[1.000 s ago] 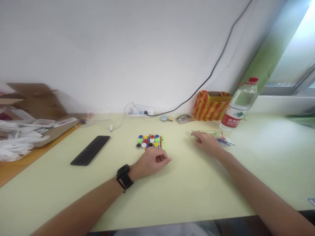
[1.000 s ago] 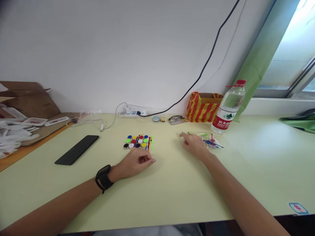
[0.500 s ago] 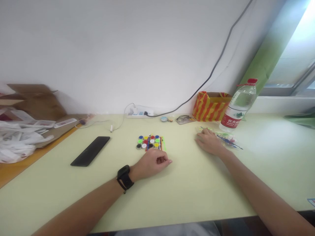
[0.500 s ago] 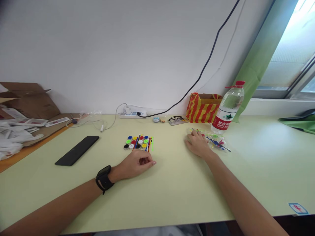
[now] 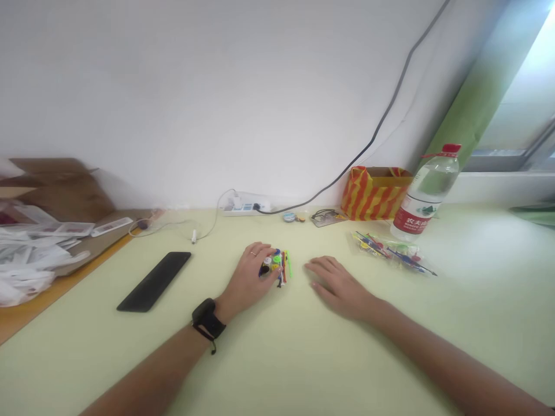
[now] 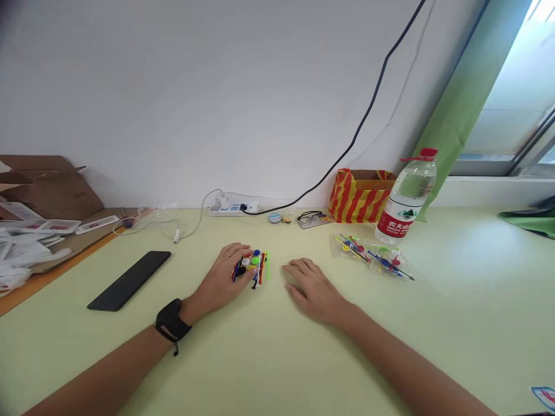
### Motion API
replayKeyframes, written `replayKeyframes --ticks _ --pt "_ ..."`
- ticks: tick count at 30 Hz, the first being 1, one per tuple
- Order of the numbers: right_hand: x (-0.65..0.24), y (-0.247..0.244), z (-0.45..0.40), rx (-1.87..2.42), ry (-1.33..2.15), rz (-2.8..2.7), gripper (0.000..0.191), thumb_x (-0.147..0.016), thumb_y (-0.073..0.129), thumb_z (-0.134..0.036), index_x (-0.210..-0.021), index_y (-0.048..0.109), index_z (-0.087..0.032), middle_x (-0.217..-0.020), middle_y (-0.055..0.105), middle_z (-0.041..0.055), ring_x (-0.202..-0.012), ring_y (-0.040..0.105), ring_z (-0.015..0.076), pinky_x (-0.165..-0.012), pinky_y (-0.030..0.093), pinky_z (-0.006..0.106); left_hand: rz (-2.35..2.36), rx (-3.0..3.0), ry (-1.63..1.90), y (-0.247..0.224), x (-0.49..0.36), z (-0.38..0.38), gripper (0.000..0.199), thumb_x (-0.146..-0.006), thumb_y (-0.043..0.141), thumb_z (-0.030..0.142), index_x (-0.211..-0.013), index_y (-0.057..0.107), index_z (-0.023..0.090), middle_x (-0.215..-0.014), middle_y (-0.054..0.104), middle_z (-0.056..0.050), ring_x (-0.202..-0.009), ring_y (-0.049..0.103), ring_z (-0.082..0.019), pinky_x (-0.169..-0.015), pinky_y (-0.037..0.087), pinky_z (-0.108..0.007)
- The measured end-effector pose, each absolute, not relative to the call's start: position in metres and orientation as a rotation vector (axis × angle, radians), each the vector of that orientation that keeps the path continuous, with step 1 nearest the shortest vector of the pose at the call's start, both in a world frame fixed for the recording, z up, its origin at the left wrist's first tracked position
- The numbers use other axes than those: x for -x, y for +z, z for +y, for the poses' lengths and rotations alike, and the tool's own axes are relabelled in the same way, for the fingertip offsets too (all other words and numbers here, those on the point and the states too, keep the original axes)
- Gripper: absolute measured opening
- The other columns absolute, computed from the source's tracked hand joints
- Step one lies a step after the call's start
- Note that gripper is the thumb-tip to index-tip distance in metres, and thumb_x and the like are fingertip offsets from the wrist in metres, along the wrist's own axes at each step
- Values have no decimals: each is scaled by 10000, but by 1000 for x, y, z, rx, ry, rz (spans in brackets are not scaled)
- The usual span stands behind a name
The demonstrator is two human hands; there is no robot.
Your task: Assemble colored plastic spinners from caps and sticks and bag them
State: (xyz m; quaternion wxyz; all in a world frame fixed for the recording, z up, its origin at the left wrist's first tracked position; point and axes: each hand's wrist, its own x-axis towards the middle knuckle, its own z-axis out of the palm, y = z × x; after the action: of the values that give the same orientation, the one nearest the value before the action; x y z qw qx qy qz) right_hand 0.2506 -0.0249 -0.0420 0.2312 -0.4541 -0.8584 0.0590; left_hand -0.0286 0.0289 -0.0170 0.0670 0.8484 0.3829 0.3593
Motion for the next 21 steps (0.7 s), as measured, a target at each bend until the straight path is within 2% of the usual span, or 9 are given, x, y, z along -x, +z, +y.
replayKeyframes --ticks 7,11,15,18,21 --pt "-225 -36 -13 1219 251 -2376 547 -1012 487 -282 -1554 424 -252 -1528 508 122 -1424 420 292 -1181 391 520 1189 -2558 1052 -26 30 32 251 -972 587 228 -1209 670 238 -1319 647 -76 -1405 432 -303 -1156 436 -554" --pt "-219 -33 -10 1225 280 -2394 481 -1012 484 -258 -1491 519 -254 -1522 508 127 -1432 406 300 -1186 384 532 1221 -2549 972 -27 34 35 297 -979 574 223 -1257 677 233 -1342 634 -83 -1421 412 -316 -1150 451 -559" --pt "-222 -37 -10 1175 339 -2340 415 -980 526 -224 -1390 591 -213 -1461 566 136 -1389 464 290 -1166 431 505 1209 -2547 936 -25 36 34 378 -981 529 148 -1322 657 250 -1387 616 -80 -1429 407 -301 -1149 457 -554" --pt "-224 -38 -9 1138 353 -2339 537 -967 559 -241 -1500 496 -219 -1521 531 127 -1423 450 292 -1193 414 510 1204 -2546 925 -24 37 33 443 -970 492 90 -1352 632 264 -1417 602 -70 -1437 396 -295 -1149 456 -555" --pt "-224 -33 -10 1078 367 -2420 668 -968 604 -326 -1596 378 -278 -1607 452 88 -1482 392 315 -1224 365 540 1155 -2565 968 -24 36 34 433 -943 486 52 -1282 653 262 -1403 616 -65 -1417 410 -303 -1138 455 -571"
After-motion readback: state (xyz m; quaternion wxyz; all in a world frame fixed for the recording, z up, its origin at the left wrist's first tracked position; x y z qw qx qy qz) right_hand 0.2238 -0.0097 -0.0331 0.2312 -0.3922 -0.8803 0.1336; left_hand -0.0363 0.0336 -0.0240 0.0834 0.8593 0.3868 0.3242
